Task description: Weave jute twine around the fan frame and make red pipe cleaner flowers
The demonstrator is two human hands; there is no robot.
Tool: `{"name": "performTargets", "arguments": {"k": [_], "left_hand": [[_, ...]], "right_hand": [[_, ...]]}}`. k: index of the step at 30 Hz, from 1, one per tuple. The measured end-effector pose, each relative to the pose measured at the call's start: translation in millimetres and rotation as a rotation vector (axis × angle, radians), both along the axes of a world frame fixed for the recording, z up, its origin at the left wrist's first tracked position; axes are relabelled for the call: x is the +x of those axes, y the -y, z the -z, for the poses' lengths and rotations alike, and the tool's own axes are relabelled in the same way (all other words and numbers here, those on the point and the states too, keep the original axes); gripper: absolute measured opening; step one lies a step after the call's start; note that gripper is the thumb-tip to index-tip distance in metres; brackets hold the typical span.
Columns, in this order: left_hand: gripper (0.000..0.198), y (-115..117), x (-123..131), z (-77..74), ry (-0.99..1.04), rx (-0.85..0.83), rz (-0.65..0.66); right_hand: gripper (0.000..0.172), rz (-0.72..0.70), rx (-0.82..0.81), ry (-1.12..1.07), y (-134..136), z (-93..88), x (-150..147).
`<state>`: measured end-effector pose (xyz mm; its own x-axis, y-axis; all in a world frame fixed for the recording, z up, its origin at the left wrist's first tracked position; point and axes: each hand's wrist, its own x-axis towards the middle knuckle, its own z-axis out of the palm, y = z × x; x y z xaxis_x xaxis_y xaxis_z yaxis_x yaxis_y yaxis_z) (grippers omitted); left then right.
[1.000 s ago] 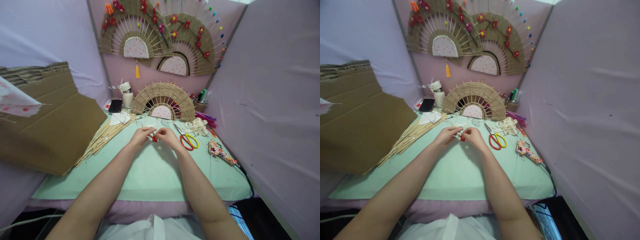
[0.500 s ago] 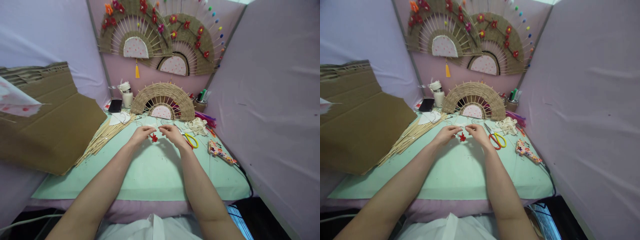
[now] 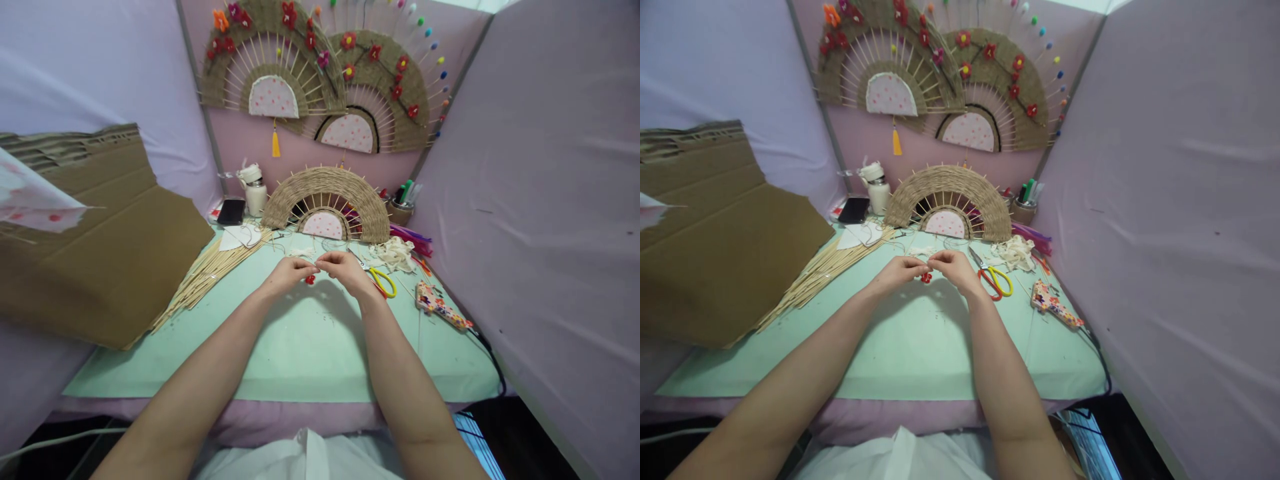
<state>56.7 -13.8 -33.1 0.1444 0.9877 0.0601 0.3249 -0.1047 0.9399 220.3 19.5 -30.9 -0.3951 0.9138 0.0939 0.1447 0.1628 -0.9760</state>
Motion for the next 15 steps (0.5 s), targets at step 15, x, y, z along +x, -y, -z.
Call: {"name": "performTargets", "arguments": {"k": [15], "left_hand": [[0.028,-3.8,-2.9,4.9,0.014,-0.091,0.058]], "right_hand": [[0.022,-0.020,-0.020,0.005,3.9,-2.5,-2.3]]}}
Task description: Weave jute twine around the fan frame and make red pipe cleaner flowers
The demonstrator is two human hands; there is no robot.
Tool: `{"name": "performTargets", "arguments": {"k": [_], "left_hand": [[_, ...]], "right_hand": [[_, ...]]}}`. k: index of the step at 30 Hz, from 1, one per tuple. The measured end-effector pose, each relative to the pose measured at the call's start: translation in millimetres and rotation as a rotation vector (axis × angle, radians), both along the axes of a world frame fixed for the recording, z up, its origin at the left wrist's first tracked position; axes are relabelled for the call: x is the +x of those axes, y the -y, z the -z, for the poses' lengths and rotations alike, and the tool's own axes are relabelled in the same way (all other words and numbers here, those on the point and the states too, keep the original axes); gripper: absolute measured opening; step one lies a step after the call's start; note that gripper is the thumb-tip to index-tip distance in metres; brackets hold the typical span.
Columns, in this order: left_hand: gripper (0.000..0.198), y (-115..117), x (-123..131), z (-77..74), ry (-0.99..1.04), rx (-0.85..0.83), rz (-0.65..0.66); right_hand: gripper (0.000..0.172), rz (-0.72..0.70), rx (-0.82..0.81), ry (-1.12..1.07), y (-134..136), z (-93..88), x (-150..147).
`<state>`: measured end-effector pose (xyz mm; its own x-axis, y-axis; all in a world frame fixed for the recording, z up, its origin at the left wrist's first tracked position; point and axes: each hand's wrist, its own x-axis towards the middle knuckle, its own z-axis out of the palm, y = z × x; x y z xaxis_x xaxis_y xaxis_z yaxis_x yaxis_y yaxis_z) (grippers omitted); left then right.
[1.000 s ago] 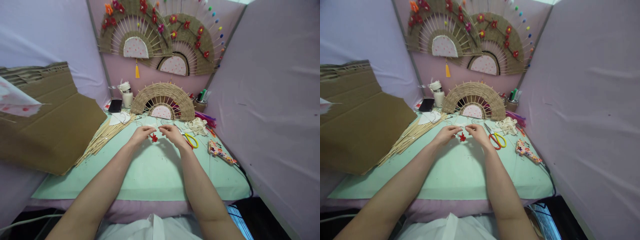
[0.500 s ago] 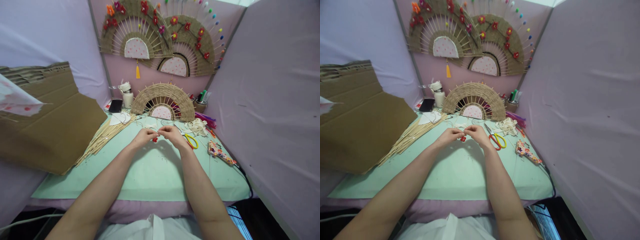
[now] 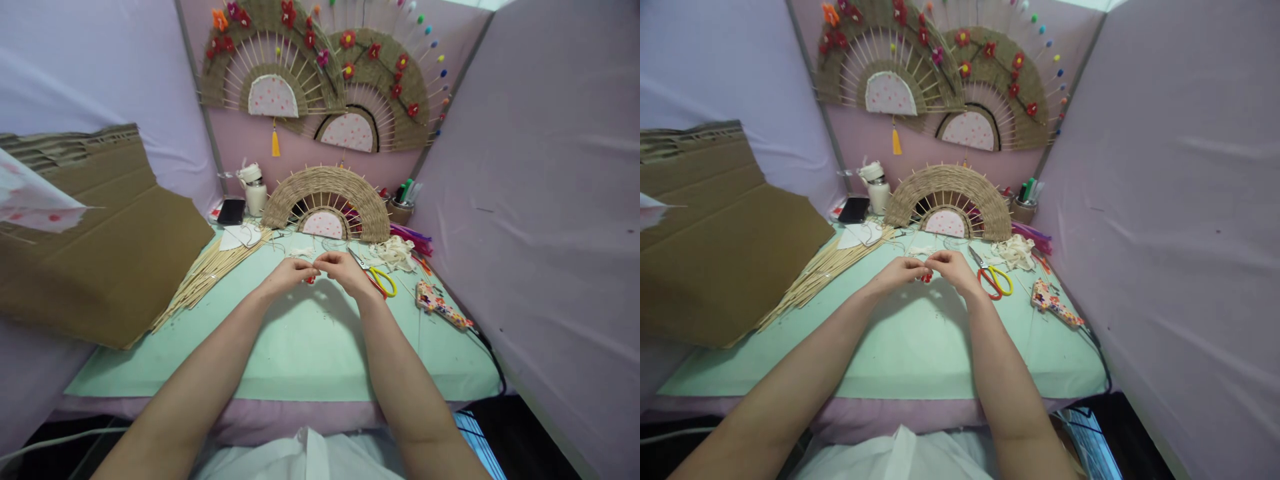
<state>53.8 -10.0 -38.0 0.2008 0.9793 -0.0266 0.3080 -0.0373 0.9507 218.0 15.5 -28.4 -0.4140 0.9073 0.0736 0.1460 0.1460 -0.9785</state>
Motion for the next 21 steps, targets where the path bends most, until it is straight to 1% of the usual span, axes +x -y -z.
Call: {"name": "performTargets", "arguments": {"k": [4,6,9,12,15,18,21], "left_hand": [[0.041,-0.3,0.6,-2.0,0.270,-0.134,0.054],[0.042,0.4,0.9,-3.1,0.369,-0.174,0.061],[0.036,1.4,0.9,-3.3,0.420,-0.201,0.033],[0.032,1.1,0.2,-2.1,0.446,-0.225,-0.004],[0.031,-0.4,-0.8,-1.6,0.518,-0.214,-0.066],[0.030,-1.6,-1.5,-2.4,0.581,-0.197,-0.118],[0.031,-2.1,-1.5,-2.9,0.589,-0.201,-0.143]], "right_hand": [[0.028,-0.001,-0.065,-0.082,-3.3,3.5,0.9],[0.028,-0.003,-0.093,-0.114,-4.1,4.6,0.8],[0.026,-0.001,-0.119,-0.134,-4.0,4.9,-0.6],[0.026,0.012,-0.106,-0.148,-3.8,4.9,-2.9],[0.030,0.038,-0.034,-0.153,-4.9,6.2,-4.9],[0.035,0.081,0.094,-0.135,-6.8,8.7,-6.6],[0.037,0.106,0.235,-0.096,-7.0,10.7,-8.5]]}}
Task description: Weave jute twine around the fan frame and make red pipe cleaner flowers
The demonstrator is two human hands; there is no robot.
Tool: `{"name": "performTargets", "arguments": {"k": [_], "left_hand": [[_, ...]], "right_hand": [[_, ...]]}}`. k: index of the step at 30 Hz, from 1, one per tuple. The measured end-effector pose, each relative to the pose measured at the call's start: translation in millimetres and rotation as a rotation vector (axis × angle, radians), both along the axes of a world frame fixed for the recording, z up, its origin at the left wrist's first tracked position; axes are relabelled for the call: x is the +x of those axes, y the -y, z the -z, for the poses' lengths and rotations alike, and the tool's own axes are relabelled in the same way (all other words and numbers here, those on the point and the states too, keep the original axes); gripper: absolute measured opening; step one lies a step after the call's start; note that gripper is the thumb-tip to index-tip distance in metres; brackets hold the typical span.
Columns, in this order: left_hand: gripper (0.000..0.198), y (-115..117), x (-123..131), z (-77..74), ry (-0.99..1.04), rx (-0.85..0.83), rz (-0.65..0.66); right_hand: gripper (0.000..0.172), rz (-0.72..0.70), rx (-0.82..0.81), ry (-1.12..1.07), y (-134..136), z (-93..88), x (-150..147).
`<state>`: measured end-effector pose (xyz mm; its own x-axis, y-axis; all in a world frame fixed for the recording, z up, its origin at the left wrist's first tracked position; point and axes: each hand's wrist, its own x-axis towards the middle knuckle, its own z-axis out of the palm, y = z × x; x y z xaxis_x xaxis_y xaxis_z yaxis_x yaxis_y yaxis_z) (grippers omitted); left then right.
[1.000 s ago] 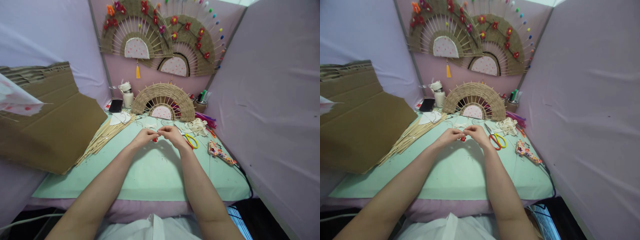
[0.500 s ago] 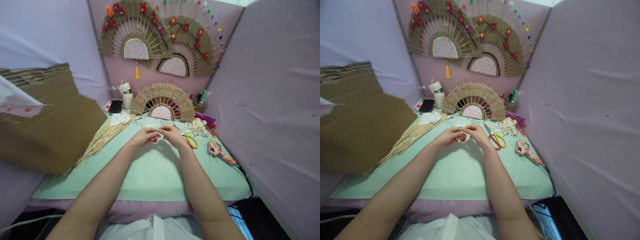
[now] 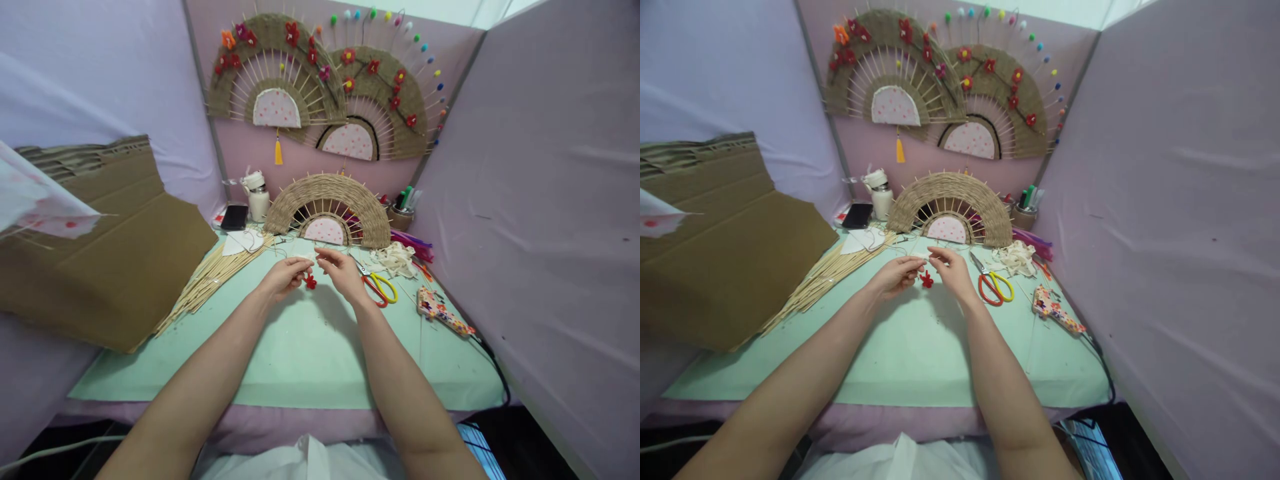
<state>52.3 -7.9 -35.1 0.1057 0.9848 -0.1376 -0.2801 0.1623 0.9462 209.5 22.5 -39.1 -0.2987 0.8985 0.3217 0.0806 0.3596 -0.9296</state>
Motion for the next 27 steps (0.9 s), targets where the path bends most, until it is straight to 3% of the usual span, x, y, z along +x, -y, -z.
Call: {"name": "performTargets", "arguments": {"k": [5,9,14,21,27], "left_hand": [[0.032,-1.4,-0.8,3.2,0.029,0.002,-0.003],[0.032,-2.8,-1.8,5.9,0.028,0.012,-0.002],[0.031,-3.0,-1.5,5.7,0.017,0.012,-0.001],[0.029,0.2,-0.6,2.6,-0.082,0.009,0.095],[0.027,0.1,-0.6,3.3,-0.149,0.016,0.133]], "right_hand": [[0.027,0.000,0.227,0.073,2.9,1.5,-2.8],[0.024,0.004,0.265,0.065,2.8,3.4,-4.1],[0.025,-0.015,0.231,0.036,2.6,3.1,-4.6],[0.027,-0.050,-0.006,-0.012,1.0,-0.7,-0.3],[0.016,-0.066,0.045,0.092,1.9,-4.7,2.4]]}}
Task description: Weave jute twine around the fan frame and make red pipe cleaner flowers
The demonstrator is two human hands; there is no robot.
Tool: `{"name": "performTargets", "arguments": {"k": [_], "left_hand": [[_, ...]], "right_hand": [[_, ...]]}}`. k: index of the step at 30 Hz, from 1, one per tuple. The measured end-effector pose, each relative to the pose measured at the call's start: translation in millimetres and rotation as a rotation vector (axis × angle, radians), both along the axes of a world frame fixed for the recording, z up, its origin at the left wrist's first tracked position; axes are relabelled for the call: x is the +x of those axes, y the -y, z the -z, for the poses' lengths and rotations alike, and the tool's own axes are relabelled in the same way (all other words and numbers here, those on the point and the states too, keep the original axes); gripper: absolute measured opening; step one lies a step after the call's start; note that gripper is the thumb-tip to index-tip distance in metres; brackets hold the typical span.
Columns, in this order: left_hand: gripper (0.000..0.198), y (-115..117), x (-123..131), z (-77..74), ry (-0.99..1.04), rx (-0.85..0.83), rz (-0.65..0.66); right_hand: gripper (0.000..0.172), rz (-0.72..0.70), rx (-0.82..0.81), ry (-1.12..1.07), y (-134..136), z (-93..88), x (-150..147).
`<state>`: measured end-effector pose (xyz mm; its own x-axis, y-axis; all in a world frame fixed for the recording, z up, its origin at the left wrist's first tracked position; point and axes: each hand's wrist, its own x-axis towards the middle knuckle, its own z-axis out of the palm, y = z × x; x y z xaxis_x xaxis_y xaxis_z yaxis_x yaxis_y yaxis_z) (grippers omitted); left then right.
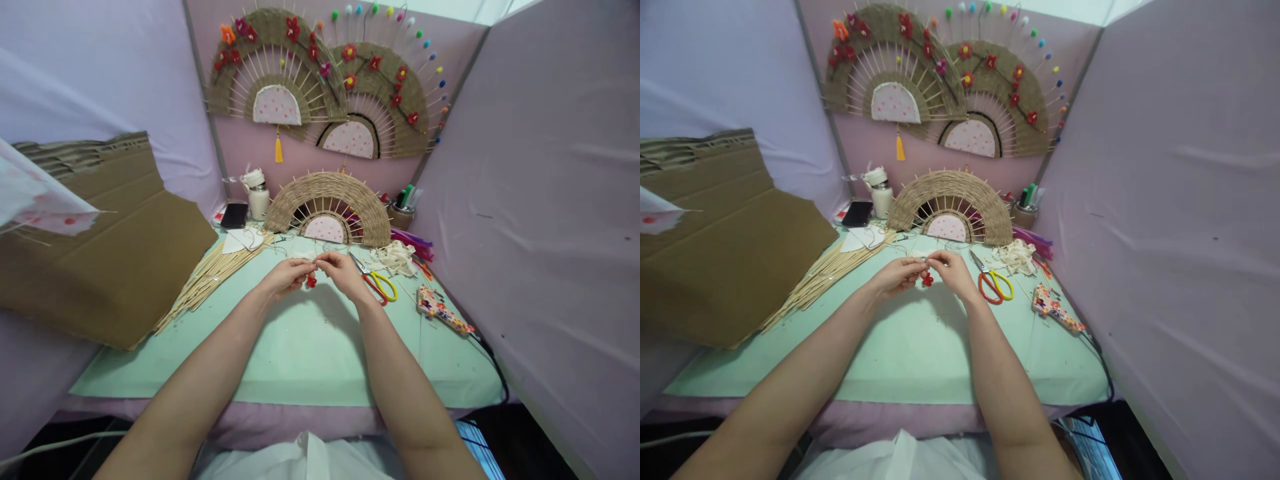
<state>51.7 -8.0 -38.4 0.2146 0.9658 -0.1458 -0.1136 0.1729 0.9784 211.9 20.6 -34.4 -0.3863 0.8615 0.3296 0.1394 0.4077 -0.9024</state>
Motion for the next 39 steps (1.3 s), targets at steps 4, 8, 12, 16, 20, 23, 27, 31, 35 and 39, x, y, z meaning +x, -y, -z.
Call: {"name": "performTargets", "arguments": {"k": [4,8,12,16,20,23,27,31,35,39], "left_hand": [[0.025,-1,0,1.2,-0.225,0.119,-0.036],[0.020,1,2,-0.8,-0.437,0.302,-0.101],[0.020,3,3,-4.0,-0.463,0.368,-0.111],[0.022,3,3,-4.7,-0.398,0.329,-0.133],[0.027,0,3,-2.0,-0.290,0.245,-0.220],[0.030,-3,4,0.3,-0.139,0.171,-0.280],[0.033,-3,5,0.6,0.045,0.100,-0.317],[0.030,-2,7,-0.5,0.173,0.068,-0.343],[0.024,-2,9,0.6,0.286,0.044,-0.353],[0.015,-3,11,0.8,0.384,0.022,-0.351]], "right_hand": [[0.014,0.060,0.119,0.083,2,-0.7,-1],[0.013,0.126,0.194,0.145,2,3.2,-3],[0.014,0.160,0.200,0.128,1,4.3,-4],[0.015,0.180,0.163,0.086,2,0.3,-3],[0.017,0.197,0.112,0.031,4,-2.1,-3],[0.019,0.190,0.090,0.001,3,-0.7,-5],[0.020,0.171,0.073,-0.023,2,2.0,-6],[0.023,0.155,0.081,-0.033,3,3.5,-8],[0.024,0.149,0.069,-0.055,4,5.3,-10],[0.024,0.122,-0.051,-0.096,4,5.5,-11]]}}
